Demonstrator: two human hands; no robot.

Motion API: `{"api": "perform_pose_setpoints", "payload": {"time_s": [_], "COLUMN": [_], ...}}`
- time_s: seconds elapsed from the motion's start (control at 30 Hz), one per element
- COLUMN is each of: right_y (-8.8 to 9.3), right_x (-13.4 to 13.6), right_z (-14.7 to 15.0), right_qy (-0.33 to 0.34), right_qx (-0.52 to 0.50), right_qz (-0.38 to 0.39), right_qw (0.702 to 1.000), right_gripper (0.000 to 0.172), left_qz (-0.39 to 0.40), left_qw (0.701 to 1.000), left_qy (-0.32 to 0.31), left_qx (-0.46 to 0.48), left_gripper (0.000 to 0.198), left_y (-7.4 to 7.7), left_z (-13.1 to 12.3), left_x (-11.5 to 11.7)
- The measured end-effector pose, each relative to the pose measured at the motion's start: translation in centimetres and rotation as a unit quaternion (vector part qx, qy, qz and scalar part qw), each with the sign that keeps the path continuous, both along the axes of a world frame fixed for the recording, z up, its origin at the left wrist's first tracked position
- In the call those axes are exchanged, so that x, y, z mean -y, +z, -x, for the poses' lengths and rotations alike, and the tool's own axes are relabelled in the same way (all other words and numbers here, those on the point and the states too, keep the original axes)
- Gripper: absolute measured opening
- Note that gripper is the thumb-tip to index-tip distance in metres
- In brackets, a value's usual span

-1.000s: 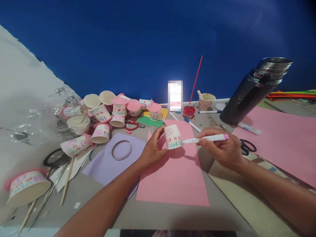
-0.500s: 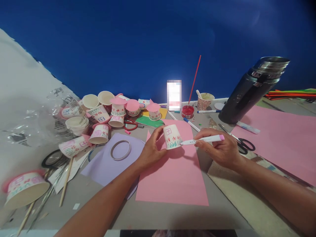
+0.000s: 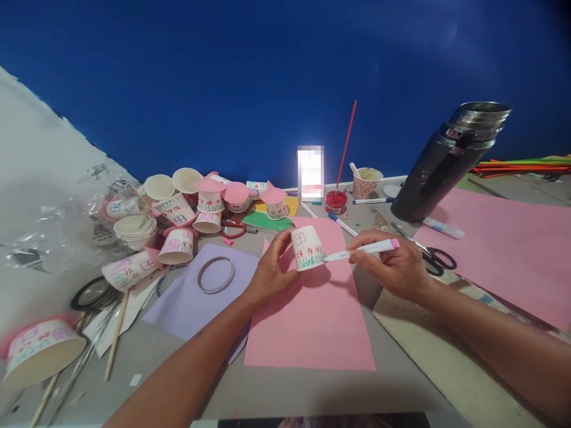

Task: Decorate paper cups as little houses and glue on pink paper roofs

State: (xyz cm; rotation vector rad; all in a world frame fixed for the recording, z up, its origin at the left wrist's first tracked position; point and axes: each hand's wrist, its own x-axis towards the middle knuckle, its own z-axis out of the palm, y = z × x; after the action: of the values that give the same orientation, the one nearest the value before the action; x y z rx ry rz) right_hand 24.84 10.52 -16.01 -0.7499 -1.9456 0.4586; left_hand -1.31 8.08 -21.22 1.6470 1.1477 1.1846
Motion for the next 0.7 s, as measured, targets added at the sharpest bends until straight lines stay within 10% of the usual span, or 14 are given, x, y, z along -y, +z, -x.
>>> {"api": "perform_pose_setpoints", "payload": {"time_s": [0.4,0.57,0.7], "right_y": [-1.2,-2.3,-2.6], "right_x": [-1.6,-2.0,-2.0], "right_z": [-0.3,-0.1,-0.2], "right_qy": [-0.022,0.072,0.126], "right_qx": [-0.057,0.052,0.072], "right_qz": [0.118,0.112,0.08], "right_qw": [0.991,0.99,0.986], "right_gripper": [0.023,0.086,0.099], "left_qz": [0.065,0.118,0.11], "left_qw": [0.99,0.975,0.974], "left_qy": [-0.015,-0.079,-0.124], "left_qx": [0.128,0.171,0.153], "left_gripper": [0.088,0.093,0.092], "left_y": [0.1,1.3,1.9], "left_z": [-0.1,-1.1,-1.6], "left_x": [0.0,0.8,1.3]}}
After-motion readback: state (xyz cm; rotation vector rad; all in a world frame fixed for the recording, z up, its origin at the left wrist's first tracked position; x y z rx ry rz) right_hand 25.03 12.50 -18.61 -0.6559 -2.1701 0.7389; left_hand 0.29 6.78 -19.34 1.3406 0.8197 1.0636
